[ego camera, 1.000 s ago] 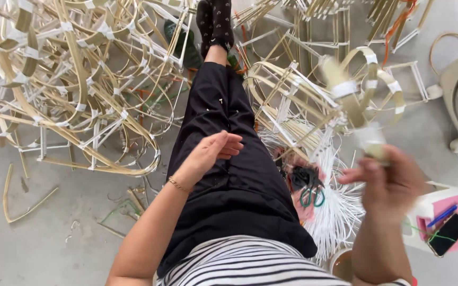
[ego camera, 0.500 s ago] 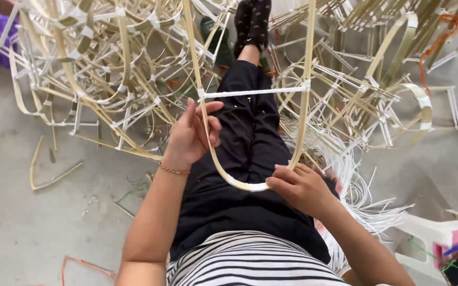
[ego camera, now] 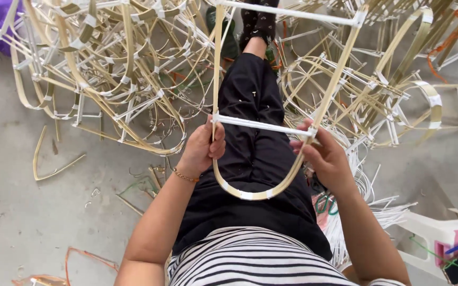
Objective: Assembling wooden or bamboo frame components by binding them with white strips and trimming excess with a wire cutter.
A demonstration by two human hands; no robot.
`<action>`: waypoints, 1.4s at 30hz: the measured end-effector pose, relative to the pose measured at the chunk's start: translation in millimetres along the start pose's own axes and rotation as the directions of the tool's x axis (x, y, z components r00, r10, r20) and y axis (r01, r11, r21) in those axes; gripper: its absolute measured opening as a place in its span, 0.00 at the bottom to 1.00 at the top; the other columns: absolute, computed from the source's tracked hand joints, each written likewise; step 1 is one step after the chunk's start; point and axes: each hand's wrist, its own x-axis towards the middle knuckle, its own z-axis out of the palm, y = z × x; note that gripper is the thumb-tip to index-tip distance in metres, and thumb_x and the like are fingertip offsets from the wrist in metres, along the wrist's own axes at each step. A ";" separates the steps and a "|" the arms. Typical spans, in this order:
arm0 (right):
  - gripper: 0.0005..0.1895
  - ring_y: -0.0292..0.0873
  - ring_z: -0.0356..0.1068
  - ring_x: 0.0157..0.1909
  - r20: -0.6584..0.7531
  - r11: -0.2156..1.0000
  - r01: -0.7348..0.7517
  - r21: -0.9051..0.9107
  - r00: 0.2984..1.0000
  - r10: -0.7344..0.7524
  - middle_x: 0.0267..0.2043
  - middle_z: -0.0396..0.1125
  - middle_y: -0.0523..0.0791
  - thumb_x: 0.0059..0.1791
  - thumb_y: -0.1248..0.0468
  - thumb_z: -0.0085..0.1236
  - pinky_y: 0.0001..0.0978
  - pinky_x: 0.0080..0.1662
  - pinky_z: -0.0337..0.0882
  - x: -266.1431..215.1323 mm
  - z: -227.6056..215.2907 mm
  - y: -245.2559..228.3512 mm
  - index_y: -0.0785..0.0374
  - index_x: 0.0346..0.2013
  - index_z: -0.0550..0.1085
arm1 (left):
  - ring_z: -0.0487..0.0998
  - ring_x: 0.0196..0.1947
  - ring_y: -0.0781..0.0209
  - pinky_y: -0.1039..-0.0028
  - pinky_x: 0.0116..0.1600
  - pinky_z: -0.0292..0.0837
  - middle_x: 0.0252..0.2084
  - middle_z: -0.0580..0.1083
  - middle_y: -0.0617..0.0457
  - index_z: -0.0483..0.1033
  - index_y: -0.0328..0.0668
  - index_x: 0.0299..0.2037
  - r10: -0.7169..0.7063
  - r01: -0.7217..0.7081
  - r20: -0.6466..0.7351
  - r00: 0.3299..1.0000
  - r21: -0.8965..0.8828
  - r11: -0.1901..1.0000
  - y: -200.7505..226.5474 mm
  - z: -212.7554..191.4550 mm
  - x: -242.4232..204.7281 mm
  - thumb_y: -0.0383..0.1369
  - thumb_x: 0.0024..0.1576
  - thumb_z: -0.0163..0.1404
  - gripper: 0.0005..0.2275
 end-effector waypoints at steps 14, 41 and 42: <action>0.23 0.38 0.73 0.55 -0.110 0.990 0.078 0.114 0.992 -0.065 0.55 0.70 0.43 0.57 0.64 0.47 0.32 0.55 0.75 5.0 5.1 -3.8 0.69 0.66 0.64 | 0.55 0.13 0.70 0.78 0.21 0.52 0.15 0.60 0.60 0.67 0.43 0.29 0.015 -0.013 -0.037 0.999 0.056 0.998 -27.3 -2.9 -8.0 0.52 0.68 0.36 0.23; 0.25 0.39 0.67 0.43 -0.159 0.955 0.193 0.225 0.974 -0.160 0.42 0.65 0.45 0.60 0.57 0.43 0.33 0.49 0.69 -6.1 24.1 18.7 0.72 0.68 0.64 | 0.73 0.32 0.72 0.81 0.38 0.69 0.32 0.71 0.58 0.75 0.31 0.53 0.287 -0.300 0.112 0.951 0.556 0.776 100.6 98.4 -22.3 0.32 0.65 0.52 0.12; 0.26 0.39 0.67 0.44 -0.176 0.950 0.189 0.251 0.973 -0.147 0.43 0.65 0.45 0.61 0.55 0.40 0.33 0.51 0.71 -0.9 23.8 21.9 0.72 0.68 0.63 | 0.72 0.31 0.74 0.83 0.36 0.68 0.31 0.72 0.59 0.75 0.32 0.50 0.320 -0.304 0.102 0.942 0.669 0.679 97.2 105.5 -28.7 0.31 0.64 0.53 0.10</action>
